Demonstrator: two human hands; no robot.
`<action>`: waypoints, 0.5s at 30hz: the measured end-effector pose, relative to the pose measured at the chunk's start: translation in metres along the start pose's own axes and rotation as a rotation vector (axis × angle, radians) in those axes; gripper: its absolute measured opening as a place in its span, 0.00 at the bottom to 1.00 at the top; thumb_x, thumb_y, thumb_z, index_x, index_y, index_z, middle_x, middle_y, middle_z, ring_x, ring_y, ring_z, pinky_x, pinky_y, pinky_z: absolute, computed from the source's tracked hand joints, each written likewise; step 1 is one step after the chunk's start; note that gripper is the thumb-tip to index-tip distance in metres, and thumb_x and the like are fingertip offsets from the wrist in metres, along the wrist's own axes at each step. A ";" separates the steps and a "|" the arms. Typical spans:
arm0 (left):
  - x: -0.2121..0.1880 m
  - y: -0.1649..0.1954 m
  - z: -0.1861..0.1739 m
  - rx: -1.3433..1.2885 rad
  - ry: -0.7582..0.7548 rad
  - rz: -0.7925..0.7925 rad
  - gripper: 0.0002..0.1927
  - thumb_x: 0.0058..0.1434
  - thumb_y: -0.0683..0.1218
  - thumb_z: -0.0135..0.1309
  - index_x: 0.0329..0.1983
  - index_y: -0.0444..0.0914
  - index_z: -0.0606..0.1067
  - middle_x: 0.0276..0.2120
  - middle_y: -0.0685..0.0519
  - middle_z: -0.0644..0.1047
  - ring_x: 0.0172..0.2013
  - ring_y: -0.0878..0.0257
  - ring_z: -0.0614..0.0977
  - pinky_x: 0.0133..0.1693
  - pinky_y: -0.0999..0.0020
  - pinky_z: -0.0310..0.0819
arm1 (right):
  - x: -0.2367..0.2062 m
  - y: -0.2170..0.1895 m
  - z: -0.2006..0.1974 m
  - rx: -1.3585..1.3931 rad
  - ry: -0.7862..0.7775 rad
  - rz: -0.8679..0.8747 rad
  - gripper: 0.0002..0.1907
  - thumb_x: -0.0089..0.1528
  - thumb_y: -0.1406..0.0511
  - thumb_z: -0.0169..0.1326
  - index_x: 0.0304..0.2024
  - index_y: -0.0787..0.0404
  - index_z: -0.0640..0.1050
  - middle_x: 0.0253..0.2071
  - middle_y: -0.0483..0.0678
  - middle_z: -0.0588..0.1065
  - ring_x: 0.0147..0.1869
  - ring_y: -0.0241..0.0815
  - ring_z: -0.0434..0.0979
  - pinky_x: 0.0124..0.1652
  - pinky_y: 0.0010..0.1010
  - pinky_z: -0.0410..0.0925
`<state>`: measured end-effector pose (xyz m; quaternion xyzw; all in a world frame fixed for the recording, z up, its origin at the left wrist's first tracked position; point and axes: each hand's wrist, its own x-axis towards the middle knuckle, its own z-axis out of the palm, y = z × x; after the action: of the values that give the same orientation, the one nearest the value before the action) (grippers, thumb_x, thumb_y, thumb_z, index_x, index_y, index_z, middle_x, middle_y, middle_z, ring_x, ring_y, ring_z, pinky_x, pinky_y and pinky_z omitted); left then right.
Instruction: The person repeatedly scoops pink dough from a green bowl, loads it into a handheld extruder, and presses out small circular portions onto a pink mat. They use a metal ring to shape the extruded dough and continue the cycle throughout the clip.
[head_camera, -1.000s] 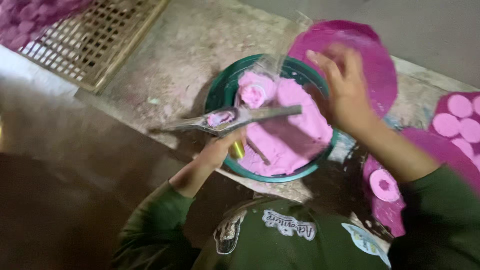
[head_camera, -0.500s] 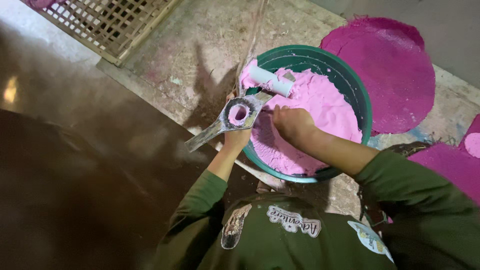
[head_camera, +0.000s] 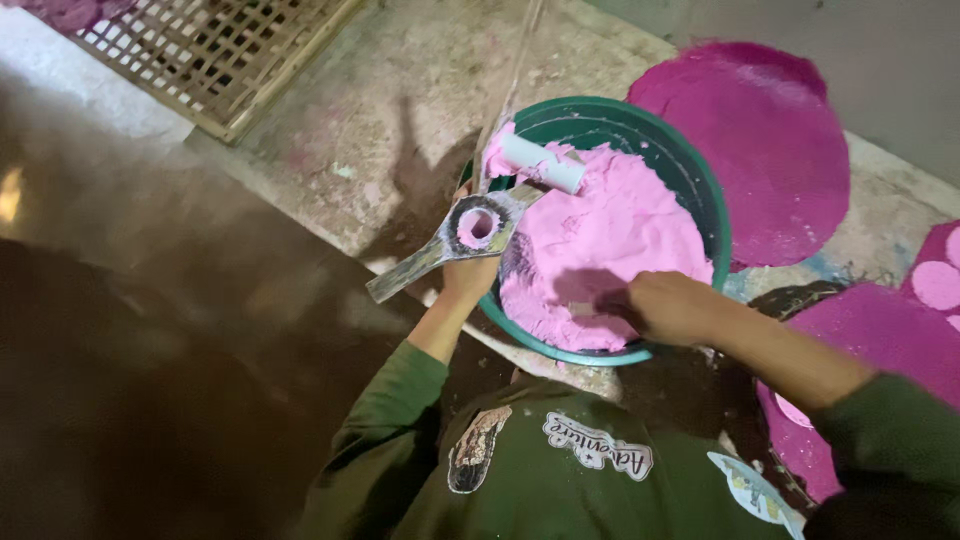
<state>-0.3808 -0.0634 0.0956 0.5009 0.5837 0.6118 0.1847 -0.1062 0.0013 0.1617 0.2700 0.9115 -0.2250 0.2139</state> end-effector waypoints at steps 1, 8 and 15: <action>0.003 0.003 -0.002 -0.008 -0.017 -0.021 0.25 0.63 0.46 0.60 0.62 0.35 0.70 0.50 0.45 0.78 0.50 0.52 0.81 0.53 0.60 0.76 | -0.011 0.000 -0.004 0.086 0.027 -0.008 0.17 0.58 0.64 0.55 0.49 0.54 0.83 0.29 0.55 0.80 0.33 0.55 0.81 0.37 0.49 0.72; 0.013 0.019 -0.010 0.374 -0.142 0.130 0.37 0.54 0.53 0.67 0.64 0.38 0.69 0.56 0.42 0.76 0.54 0.46 0.80 0.53 0.55 0.74 | -0.087 0.005 -0.066 0.460 0.208 0.155 0.20 0.64 0.58 0.53 0.58 0.49 0.82 0.15 0.55 0.76 0.15 0.43 0.68 0.22 0.40 0.65; 0.000 0.031 0.009 0.321 -0.416 0.298 0.30 0.56 0.57 0.65 0.60 0.44 0.74 0.57 0.49 0.79 0.55 0.52 0.82 0.59 0.59 0.76 | -0.078 -0.009 -0.118 -0.076 0.414 0.070 0.16 0.61 0.59 0.53 0.50 0.45 0.82 0.31 0.49 0.82 0.25 0.50 0.77 0.25 0.43 0.70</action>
<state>-0.3620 -0.0660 0.1216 0.7184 0.5425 0.4165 0.1270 -0.0837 0.0259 0.2997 0.3337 0.9338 -0.1224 0.0397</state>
